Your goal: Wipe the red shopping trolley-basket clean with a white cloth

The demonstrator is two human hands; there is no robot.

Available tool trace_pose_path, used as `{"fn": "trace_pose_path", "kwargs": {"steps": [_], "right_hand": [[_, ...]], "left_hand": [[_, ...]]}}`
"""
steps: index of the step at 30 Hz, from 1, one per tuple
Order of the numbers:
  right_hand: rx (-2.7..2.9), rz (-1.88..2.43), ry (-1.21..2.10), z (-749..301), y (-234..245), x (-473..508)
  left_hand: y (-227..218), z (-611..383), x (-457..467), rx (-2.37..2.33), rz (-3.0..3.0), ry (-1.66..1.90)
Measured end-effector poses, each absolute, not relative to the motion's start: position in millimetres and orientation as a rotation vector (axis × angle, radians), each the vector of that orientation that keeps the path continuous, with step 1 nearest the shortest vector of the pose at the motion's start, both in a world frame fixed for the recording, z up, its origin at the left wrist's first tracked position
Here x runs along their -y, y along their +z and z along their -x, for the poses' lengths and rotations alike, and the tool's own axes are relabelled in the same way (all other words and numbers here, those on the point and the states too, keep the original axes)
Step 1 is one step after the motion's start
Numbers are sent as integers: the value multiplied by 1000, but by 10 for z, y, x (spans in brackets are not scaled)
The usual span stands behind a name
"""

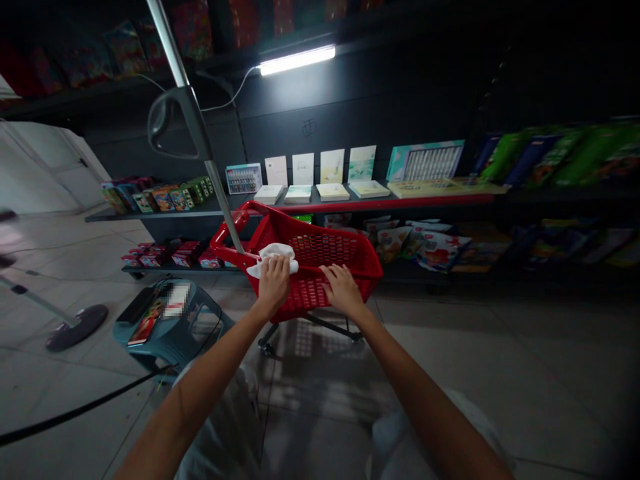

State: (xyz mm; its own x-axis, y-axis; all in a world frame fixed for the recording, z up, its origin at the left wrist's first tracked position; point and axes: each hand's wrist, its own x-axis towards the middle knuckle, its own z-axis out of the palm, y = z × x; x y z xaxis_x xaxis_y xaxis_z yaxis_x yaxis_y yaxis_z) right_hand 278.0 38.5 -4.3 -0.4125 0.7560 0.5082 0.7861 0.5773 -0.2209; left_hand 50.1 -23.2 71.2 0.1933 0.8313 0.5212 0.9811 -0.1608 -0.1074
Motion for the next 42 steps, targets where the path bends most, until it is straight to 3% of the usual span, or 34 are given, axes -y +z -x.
{"fn": "trace_pose_path", "kwargs": {"steps": [7, 13, 23, 42], "right_hand": [[2331, 1143, -69, -2608, 3, -411], [2331, 1357, -54, -2827, -22, -532], [2225, 1743, 394, -3389, 17, -614], [2200, 1925, 377, -3430, 151, -502]], "left_hand": [[641, -422, 119, 1720, 2029, -467], [610, -281, 70, 1715, 2039, -406], [535, -116, -22, 1734, 2025, -450], [449, -580, -56, 1695, 2054, -477]]}}
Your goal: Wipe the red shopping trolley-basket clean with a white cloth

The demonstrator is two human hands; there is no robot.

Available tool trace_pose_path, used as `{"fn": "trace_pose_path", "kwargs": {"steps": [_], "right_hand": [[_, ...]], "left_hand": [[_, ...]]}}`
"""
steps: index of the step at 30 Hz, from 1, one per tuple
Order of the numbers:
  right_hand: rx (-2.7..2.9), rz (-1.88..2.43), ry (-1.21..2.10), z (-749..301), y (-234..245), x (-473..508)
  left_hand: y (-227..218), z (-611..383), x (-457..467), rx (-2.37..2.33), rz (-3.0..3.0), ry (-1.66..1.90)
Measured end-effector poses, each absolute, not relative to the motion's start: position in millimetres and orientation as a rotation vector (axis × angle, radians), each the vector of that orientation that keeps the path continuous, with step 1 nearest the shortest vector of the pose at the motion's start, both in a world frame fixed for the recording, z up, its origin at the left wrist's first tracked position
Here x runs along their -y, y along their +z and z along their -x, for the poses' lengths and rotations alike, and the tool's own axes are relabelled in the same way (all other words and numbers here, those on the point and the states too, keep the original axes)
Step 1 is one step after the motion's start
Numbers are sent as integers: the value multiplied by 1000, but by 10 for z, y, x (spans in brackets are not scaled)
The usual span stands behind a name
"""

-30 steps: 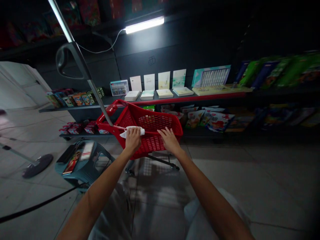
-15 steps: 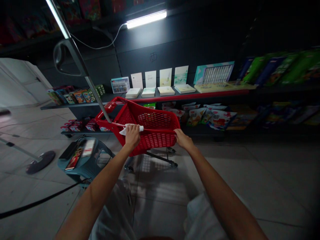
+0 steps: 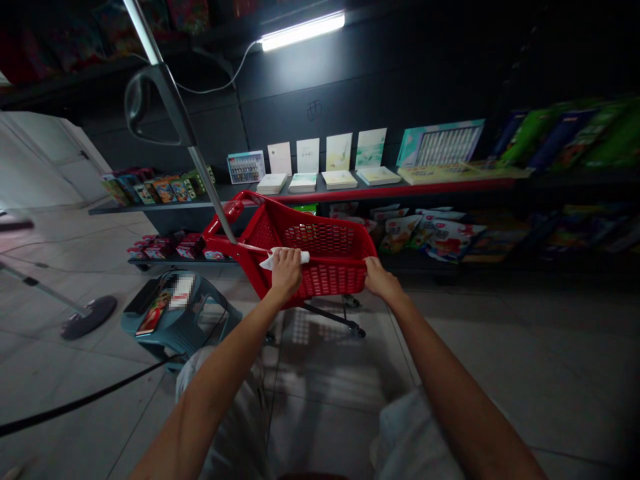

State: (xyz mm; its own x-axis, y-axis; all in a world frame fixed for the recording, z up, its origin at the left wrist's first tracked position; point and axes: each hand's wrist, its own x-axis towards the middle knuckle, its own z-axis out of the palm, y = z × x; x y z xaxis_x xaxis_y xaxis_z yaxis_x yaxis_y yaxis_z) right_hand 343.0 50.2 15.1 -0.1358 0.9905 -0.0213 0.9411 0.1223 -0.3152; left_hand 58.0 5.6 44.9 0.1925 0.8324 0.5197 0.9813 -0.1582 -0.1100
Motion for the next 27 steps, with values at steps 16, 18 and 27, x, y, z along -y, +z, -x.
{"fn": "trace_pose_path", "kwargs": {"steps": [16, 18, 27], "right_hand": [[2149, 1951, 303, -3429, 34, -524], [2162, 1931, 302, -3415, 9, -540], [2125, 1931, 276, -3331, -2, -543]], "left_hand": [[384, -1019, -114, 1738, 2112, -502], [357, -1142, -135, 1752, 2126, -509], [285, -1691, -225, 1766, 2190, -559]]}}
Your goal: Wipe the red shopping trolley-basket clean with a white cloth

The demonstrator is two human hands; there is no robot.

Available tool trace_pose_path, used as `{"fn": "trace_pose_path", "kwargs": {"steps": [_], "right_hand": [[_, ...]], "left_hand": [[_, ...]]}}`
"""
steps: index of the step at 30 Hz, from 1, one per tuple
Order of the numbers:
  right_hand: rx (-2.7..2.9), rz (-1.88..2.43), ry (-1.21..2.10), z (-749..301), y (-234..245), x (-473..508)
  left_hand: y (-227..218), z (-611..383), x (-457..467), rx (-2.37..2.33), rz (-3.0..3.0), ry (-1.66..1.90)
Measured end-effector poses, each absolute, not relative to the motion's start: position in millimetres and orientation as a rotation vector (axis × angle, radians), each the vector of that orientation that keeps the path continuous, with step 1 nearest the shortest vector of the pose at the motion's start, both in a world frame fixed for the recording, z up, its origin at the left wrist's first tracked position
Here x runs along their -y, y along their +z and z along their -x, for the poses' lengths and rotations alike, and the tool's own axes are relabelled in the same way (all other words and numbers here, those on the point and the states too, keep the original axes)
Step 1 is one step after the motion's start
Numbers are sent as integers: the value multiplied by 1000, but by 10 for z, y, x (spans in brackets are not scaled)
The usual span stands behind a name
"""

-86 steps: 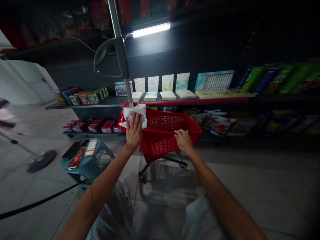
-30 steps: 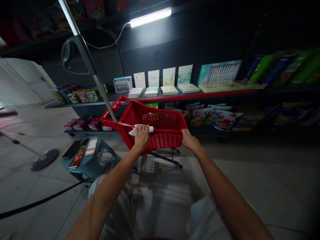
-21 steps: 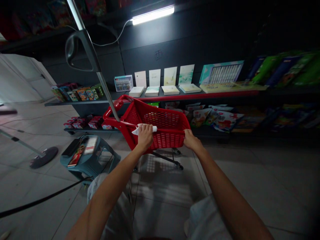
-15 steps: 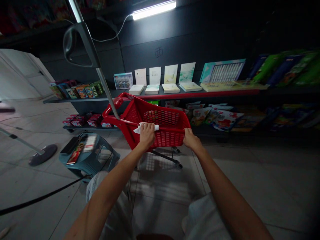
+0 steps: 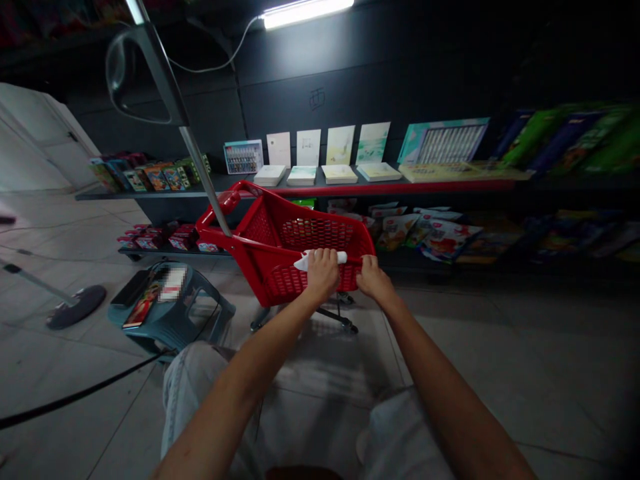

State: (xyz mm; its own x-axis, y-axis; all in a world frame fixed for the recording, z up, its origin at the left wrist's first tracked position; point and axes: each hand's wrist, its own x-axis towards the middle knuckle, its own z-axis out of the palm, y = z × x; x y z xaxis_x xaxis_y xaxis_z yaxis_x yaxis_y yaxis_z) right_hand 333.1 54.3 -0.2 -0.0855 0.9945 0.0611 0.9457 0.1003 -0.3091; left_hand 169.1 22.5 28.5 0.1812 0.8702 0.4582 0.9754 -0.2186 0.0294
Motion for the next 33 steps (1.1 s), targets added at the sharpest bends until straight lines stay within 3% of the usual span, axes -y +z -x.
{"fn": "trace_pose_path", "kwargs": {"steps": [16, 24, 33], "right_hand": [[2190, 1891, 343, -3670, 55, -460], [2165, 1846, 250, -3728, 82, -422], [2150, 1887, 236, -3821, 117, -412]], "left_hand": [[224, -2338, -300, 1611, 2384, -538], [354, -1958, -324, 1366, 2496, -341], [650, -1147, -189, 1466, 2464, -139]]}}
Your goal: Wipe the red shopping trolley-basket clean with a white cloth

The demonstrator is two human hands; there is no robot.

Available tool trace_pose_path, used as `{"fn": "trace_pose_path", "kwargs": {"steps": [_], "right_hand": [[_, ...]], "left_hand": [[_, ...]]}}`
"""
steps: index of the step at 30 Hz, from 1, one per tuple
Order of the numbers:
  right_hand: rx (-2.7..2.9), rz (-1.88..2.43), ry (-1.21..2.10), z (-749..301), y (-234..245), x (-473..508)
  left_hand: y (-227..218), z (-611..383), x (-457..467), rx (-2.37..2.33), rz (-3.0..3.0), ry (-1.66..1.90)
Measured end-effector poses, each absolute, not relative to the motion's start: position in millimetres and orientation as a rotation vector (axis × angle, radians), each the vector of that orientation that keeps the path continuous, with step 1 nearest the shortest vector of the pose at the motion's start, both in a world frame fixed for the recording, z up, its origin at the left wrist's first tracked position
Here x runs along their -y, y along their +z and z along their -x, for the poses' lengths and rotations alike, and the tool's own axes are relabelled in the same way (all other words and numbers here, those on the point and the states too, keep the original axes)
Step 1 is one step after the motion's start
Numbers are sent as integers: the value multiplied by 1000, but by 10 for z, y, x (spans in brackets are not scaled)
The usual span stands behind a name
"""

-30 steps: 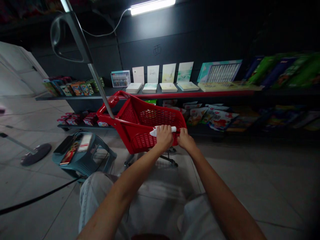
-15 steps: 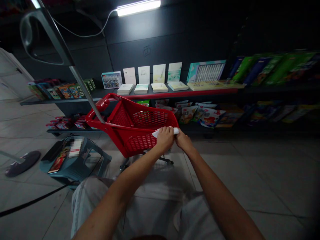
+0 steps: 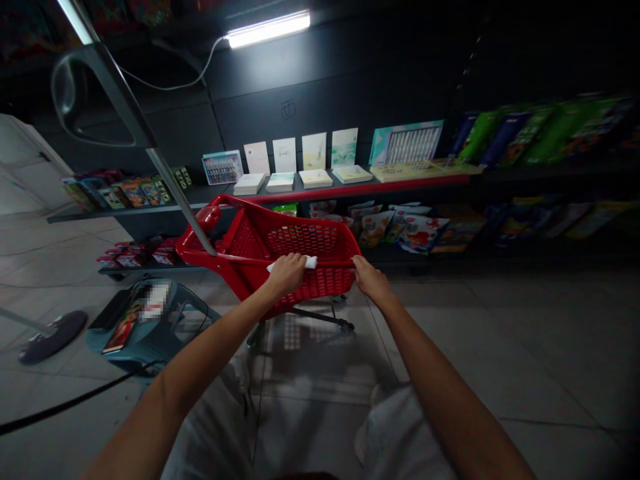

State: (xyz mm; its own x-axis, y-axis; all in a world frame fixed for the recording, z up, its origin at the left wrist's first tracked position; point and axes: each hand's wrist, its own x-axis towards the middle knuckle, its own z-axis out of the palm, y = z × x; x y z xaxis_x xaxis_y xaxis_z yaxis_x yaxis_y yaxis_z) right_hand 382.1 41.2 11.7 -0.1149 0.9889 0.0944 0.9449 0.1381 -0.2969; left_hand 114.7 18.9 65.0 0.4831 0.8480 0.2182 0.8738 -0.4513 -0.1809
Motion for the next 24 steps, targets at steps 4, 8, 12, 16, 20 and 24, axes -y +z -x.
{"fn": "trace_pose_path", "kwargs": {"steps": [4, 8, 12, 16, 20, 24], "right_hand": [[2167, 1892, 242, -3909, 127, -409], [2201, 1828, 221, -4001, 97, -404], [2210, 1779, 200, -4042, 26, -449], [2209, 1723, 227, -4032, -36, -538], [2203, 1723, 238, -3993, -66, -588], [2190, 1733, 230, -3960, -97, -608]], "left_hand": [[743, -767, -49, 1526, 2397, -146], [652, -446, 144, 1425, 2321, -287], [502, -364, 209, 1469, 2259, -357], [429, -530, 121, 1619, 2144, -444], [410, -828, -6, 1640, 2139, -507], [325, -1204, -132, 1604, 2188, -524]]}}
